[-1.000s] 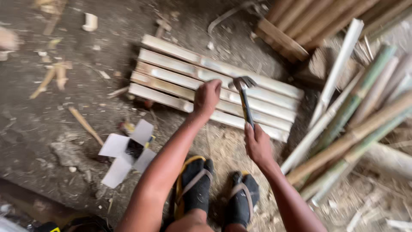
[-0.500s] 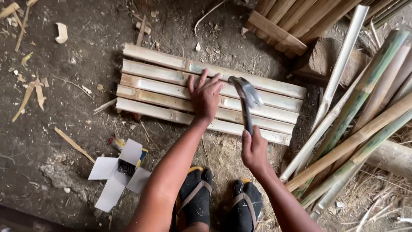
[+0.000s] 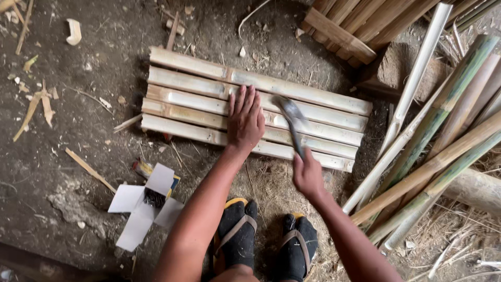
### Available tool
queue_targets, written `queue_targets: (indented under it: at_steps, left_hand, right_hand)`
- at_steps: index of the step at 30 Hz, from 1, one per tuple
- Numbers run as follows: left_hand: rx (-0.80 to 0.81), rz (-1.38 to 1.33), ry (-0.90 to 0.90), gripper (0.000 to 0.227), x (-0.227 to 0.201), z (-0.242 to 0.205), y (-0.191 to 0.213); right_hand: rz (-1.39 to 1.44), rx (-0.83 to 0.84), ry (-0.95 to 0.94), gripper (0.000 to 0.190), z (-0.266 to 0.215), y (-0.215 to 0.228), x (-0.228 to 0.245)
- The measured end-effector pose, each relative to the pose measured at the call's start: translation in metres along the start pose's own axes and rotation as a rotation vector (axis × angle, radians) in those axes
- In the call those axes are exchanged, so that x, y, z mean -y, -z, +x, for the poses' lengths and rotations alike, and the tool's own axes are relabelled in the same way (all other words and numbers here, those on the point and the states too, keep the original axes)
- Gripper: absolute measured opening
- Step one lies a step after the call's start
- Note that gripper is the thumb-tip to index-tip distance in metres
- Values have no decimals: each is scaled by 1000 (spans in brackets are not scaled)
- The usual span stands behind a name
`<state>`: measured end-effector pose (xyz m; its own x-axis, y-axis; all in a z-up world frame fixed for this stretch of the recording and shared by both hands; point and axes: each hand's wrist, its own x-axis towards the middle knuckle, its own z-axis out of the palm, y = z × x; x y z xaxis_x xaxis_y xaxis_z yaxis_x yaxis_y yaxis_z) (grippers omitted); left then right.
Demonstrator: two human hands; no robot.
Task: The person assembles a bamboo structure by arranging split bamboo slats and hammering nails to secure them. They repeatedly adjust the slats, hammer nails, and inspect the structure.
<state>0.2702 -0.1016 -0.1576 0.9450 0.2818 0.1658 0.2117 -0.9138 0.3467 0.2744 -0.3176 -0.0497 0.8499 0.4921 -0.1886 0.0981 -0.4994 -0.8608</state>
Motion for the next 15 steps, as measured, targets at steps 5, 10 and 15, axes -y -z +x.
queue_targets:
  at_steps: [5,10,15]
  left_hand:
    - [71,-39,5,51,5,2,-2]
    - [29,-42,-1,53,9,2,2]
    - [89,-14,35,53,4,3,8]
  right_hand:
    - [-88,51,69,36,-11,12,17]
    - [149,-70,263,36,-16,9,22]
    - [-149,187,-351,41,3,10,8]
